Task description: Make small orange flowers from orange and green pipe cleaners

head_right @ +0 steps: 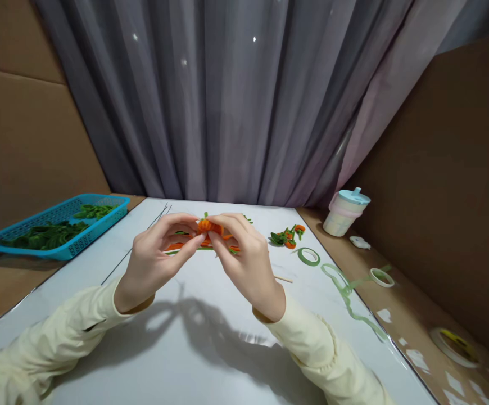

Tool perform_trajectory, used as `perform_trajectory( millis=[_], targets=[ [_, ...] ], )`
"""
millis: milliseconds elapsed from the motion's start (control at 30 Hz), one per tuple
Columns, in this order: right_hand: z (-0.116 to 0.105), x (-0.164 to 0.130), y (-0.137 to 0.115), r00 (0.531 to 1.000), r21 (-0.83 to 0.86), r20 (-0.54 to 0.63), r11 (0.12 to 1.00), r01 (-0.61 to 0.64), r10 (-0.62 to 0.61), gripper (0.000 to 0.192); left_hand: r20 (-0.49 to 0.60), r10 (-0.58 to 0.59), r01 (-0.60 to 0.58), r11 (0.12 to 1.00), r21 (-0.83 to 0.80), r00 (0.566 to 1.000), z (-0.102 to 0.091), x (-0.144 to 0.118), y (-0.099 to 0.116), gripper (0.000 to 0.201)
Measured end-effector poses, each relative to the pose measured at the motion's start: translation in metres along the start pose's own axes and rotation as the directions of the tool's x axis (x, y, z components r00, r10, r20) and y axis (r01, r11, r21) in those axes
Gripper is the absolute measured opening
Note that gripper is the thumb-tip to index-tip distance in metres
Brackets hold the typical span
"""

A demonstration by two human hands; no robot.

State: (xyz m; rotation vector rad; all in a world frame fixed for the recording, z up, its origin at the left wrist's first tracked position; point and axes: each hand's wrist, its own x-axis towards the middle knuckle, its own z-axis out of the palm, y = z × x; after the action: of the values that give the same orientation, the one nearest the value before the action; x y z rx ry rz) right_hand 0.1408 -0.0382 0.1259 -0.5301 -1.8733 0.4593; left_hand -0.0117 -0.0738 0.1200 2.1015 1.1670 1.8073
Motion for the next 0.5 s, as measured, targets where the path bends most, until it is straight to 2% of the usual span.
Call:
perform_trajectory(
  millis=[100, 200, 333, 500],
  targets=[
    [0.0033, 0.0000, 0.0024, 0.973, -0.224, -0.089, 0.956, 0.189, -0.213, 0.018, -0.008, 0.059, -0.058, 0.997, 0.045, 0.998, 0.0010, 0.0002, -0.0021, 0.018],
    [0.0076, -0.0024, 0.0059, 0.926, -0.378, -0.111, 0.877, 0.297, -0.362, 0.024, -0.006, 0.163, -0.160, 0.977, 0.141, 0.987, 0.0015, -0.0003, -0.0039, 0.014],
    [0.0098, -0.0064, 0.0088, 0.894, -0.460, -0.089, 0.814, 0.355, -0.440, 0.030, -0.018, 0.288, -0.273, 0.924, 0.268, 0.957, 0.0021, -0.0029, -0.0058, 0.021],
    [0.0076, -0.0059, 0.0057, 0.889, -0.443, -0.088, 0.817, 0.368, -0.449, 0.028, 0.004, 0.416, -0.380, 0.826, 0.416, 0.909, 0.0029, -0.0063, -0.0106, 0.028]
  ],
)
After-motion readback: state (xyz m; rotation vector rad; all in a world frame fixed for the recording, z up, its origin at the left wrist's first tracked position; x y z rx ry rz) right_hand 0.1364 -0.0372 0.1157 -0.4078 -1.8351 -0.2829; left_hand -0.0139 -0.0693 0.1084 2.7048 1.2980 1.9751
